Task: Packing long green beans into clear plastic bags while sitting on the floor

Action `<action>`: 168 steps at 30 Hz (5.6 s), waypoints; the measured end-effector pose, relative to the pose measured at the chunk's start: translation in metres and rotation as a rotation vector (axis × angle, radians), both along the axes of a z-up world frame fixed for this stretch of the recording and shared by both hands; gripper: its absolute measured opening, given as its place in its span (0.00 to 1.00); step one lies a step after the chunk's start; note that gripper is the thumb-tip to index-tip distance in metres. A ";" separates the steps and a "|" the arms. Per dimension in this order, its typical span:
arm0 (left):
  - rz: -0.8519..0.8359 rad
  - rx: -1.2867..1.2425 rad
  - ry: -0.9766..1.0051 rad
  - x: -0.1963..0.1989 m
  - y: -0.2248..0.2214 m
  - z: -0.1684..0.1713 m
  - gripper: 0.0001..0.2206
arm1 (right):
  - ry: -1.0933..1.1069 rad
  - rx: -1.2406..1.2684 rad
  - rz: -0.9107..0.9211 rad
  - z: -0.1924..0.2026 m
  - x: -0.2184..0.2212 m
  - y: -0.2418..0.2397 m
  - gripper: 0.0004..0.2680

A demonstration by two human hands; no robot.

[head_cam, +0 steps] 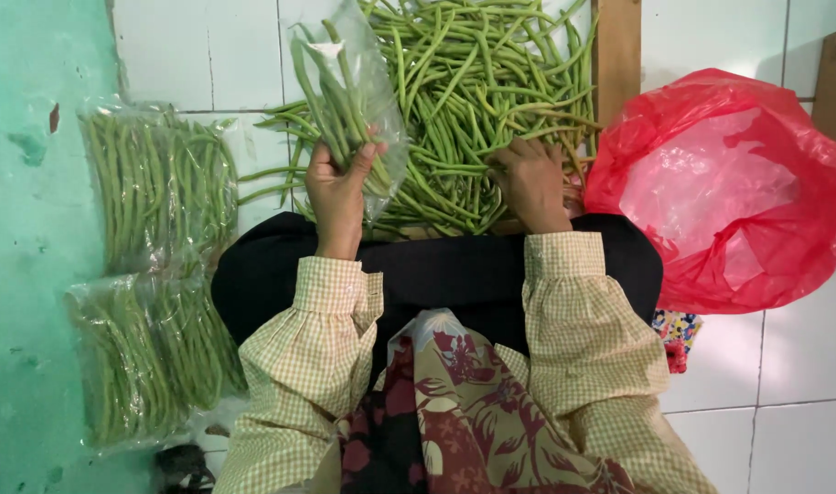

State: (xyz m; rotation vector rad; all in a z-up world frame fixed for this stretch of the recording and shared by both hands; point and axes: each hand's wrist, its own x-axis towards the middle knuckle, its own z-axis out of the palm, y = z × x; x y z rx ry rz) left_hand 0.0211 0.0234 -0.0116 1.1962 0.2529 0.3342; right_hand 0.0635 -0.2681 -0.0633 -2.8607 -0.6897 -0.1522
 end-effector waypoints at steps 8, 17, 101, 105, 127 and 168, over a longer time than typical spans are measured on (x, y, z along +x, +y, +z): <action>-0.064 -0.019 0.038 0.001 -0.010 0.016 0.14 | 0.287 0.646 -0.212 0.046 0.010 -0.028 0.08; -0.082 0.030 0.136 0.005 -0.021 0.016 0.12 | 0.300 1.120 -0.360 0.048 0.015 -0.025 0.08; -0.157 0.091 0.073 -0.048 -0.005 0.040 0.09 | 0.131 0.628 -0.170 0.026 -0.023 0.002 0.08; -0.190 0.111 0.083 -0.037 -0.009 -0.004 0.13 | -0.018 0.138 -0.190 -0.005 -0.031 -0.003 0.17; -0.202 0.045 0.093 -0.043 -0.015 0.017 0.10 | 0.225 1.141 -0.431 -0.008 -0.024 -0.035 0.08; -0.288 0.460 -0.186 -0.042 -0.022 -0.013 0.11 | 0.222 0.758 0.219 0.245 -0.047 0.041 0.06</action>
